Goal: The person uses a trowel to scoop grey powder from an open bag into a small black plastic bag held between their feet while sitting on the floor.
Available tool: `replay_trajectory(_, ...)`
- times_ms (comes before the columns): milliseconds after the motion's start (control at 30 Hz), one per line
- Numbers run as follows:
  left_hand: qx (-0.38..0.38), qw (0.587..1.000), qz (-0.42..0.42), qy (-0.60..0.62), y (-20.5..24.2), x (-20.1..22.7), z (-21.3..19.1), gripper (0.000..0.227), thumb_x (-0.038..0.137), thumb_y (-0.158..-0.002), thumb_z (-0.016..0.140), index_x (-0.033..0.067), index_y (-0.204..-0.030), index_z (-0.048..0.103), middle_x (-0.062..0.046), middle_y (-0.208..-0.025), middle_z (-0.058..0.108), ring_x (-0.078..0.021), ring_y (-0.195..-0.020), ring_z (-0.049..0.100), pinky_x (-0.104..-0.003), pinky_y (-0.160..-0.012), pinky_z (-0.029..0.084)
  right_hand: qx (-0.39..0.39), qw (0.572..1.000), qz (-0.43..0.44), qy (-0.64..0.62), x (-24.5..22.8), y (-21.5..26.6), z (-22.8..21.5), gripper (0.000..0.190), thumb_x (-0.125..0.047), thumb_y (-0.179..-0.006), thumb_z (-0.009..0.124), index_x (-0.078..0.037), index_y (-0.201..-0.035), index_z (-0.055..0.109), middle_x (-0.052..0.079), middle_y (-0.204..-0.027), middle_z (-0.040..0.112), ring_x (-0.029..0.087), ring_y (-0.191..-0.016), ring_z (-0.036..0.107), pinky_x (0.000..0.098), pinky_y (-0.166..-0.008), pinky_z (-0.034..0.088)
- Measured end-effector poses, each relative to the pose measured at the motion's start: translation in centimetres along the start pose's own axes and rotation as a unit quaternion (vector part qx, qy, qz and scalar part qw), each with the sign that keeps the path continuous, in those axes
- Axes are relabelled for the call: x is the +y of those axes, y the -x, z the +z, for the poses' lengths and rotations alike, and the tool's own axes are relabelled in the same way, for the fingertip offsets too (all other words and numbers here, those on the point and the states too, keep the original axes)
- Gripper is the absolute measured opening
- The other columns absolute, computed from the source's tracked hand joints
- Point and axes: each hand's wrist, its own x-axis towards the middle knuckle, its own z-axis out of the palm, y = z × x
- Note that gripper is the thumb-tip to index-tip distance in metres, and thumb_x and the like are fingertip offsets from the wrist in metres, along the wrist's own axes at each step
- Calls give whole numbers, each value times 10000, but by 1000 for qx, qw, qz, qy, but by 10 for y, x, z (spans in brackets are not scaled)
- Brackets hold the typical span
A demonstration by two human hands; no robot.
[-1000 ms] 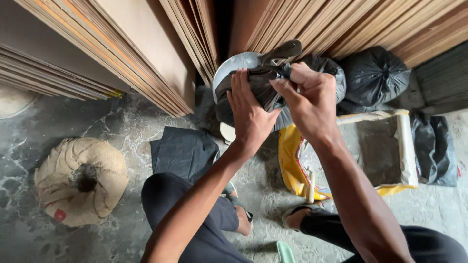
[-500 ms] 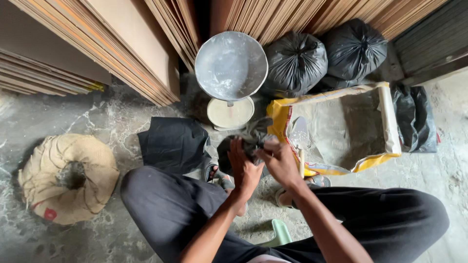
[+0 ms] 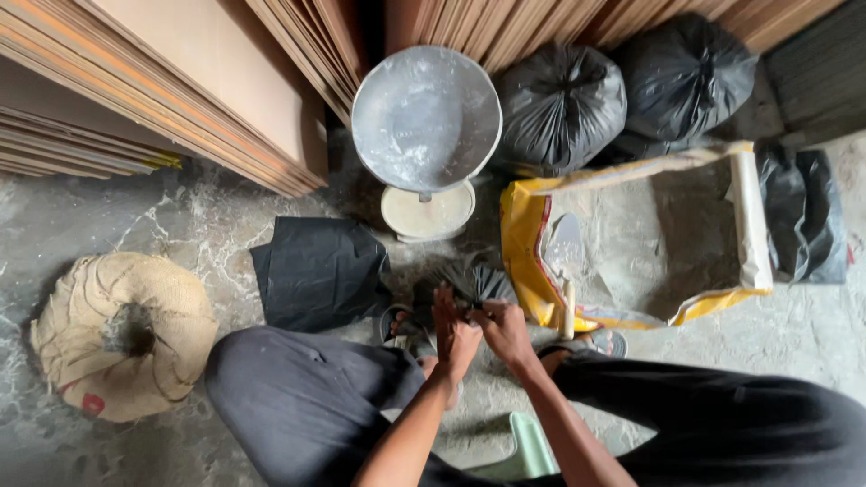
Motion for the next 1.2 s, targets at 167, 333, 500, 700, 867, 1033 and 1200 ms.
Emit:
replay_trajectory(167, -69, 997, 2, 37, -7, -11, -2, 803, 330, -600, 687, 13, -1277, 391, -181, -1301, 445, -361, -1196, 452, -528, -880, 439, 8, 999, 29, -34, 29, -10, 5, 195, -163, -754, 599, -87, -576, 619, 76, -510, 484, 148, -524, 383, 288, -522, 367)
replay_trajectory(333, -119, 985, 78, 97, 1, -26, 6, 590, 390, -755, 594, 63, -1231, 474, -145, -1306, 467, -356, -1211, 437, -565, -917, 389, 21, 994, 59, -90, 36, 7, 5, 231, -208, -753, 606, -161, -536, 542, -8, -551, 456, 117, -571, 402, 271, -535, 351)
replay_trajectory(500, -172, 971, 99, 135, -6, -16, -31, 398, 219, -698, 689, 67, -1052, 591, -88, -1345, 447, -329, -1209, 444, -520, -979, 362, 18, 997, 29, -75, 64, 9, 3, 222, -251, -765, 650, -135, -578, 676, 31, -491, 475, 134, -535, 387, 282, -515, 336)
replay_trajectory(700, -134, 965, 38, 223, -20, -10, -69, 183, 198, -712, 735, 39, -744, 650, -133, -1190, 574, -335, -1096, 538, -434, -922, 422, 86, 971, 111, -193, 69, 26, -8, 224, -278, -745, 713, -79, -674, 637, -10, -594, 513, 105, -582, 422, 223, -547, 324)
replay_trajectory(867, -61, 977, -102, 177, -14, -46, -45, 165, 209, -743, 664, 44, -735, 663, -94, -1011, 658, -272, -948, 621, -385, -830, 478, 133, 961, 123, -207, 73, 19, -30, 177, -311, -796, 680, -136, -772, 698, 3, -639, 543, 92, -633, 433, 209, -591, 359)
replay_trajectory(1033, -58, 961, -250, 105, -11, -91, -6, 221, 315, -741, 618, 153, -870, 695, -33, -902, 678, -228, -862, 651, -361, -748, 515, 182, 943, 153, -234, 75, 26, -41, 173, -277, -791, 699, -110, -835, 705, 47, -722, 612, 106, -682, 481, 205, -633, 413)
replay_trajectory(1200, -36, 895, -434, 97, 0, -125, 7, 198, 390, -736, 564, 254, -802, 691, 40, -756, 666, -207, -800, 661, -329, -675, 524, 199, 926, 188, -260, 123, 19, -48, 212, -303, -835, 668, -108, -910, 701, 57, -853, 628, 112, -801, 496, 250, -749, 437)
